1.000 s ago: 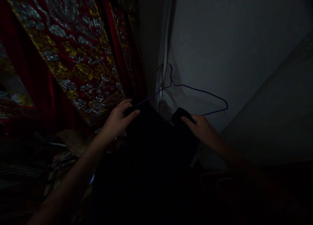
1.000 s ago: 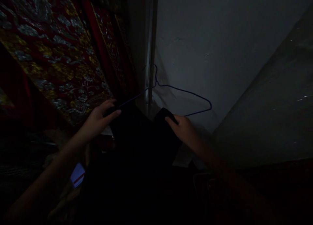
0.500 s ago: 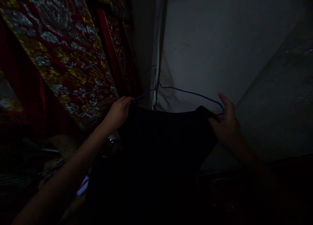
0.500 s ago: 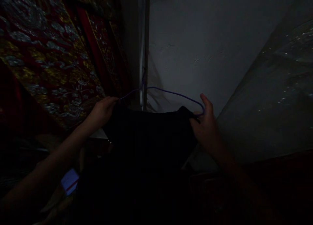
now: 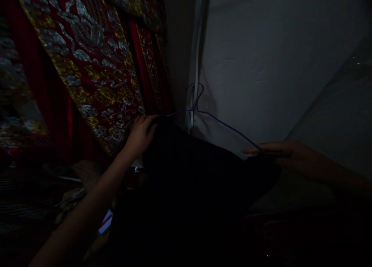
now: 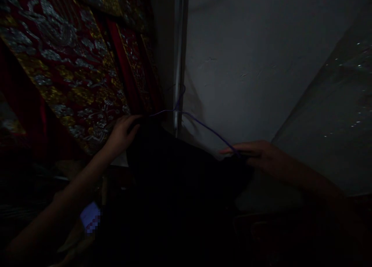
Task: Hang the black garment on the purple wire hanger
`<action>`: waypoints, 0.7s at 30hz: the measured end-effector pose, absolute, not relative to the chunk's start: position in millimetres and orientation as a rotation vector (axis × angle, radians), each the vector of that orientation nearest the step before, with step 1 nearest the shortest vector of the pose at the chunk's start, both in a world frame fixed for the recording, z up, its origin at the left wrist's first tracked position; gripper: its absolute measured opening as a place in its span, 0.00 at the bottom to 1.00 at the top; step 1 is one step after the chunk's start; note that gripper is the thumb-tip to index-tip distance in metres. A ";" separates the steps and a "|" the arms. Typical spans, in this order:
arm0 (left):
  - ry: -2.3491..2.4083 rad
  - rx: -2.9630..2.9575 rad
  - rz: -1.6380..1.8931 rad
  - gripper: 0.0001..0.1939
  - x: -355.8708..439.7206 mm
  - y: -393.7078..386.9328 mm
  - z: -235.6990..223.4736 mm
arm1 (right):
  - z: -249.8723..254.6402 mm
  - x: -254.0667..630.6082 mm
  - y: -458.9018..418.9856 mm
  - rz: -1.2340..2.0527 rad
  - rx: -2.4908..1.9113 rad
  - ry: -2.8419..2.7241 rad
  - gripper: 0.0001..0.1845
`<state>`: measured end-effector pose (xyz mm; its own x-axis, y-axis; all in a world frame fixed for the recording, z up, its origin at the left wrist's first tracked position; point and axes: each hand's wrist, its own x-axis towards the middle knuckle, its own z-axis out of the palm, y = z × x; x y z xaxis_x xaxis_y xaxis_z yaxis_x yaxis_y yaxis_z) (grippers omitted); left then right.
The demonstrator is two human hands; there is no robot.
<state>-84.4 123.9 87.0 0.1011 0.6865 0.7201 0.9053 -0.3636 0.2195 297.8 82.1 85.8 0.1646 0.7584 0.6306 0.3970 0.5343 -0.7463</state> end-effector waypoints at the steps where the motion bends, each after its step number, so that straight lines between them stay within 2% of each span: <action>1: -1.565 -2.158 -1.115 0.18 -77.4 125.6 88.4 | 88.4 294.4 82.8 0.372 -1.049 -1.426 0.13; 6: -1.476 -2.309 -1.378 0.17 -48.8 136.7 85.8 | 106.3 287.5 91.3 0.711 -1.012 -1.356 0.25; 8: -1.460 -2.256 -1.498 0.14 -47.1 139.0 84.1 | 113.3 290.6 94.4 0.904 -0.970 -1.379 0.25; 9: -1.460 -2.235 -1.526 0.13 -48.1 139.4 84.0 | 115.7 293.3 95.7 0.940 -0.940 -1.364 0.21; 11: -1.465 -2.214 -1.516 0.12 -51.5 139.1 84.8 | 117.3 300.6 98.2 0.874 -0.879 -1.274 0.10; 14: -1.450 -2.207 -1.420 0.13 -55.6 138.1 86.5 | 111.5 313.5 102.2 0.635 -0.794 -1.098 0.14; 17: -1.433 -2.199 -1.354 0.13 -56.7 138.2 87.1 | 102.6 322.1 103.6 0.455 -0.701 -1.115 0.02; 19: -1.425 -2.194 -1.341 0.14 -57.4 138.7 87.5 | 99.4 323.3 100.9 0.351 -0.611 -1.232 0.09; 21: -1.419 -2.194 -1.340 0.14 -59.2 139.4 88.6 | 99.4 323.5 96.1 0.272 -0.534 -1.305 0.11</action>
<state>-59.2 139.4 88.6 0.1256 0.6215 0.7733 0.8078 -0.5166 0.2840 323.5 96.1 99.4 0.2540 0.4800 0.8397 0.1048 0.8494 -0.5172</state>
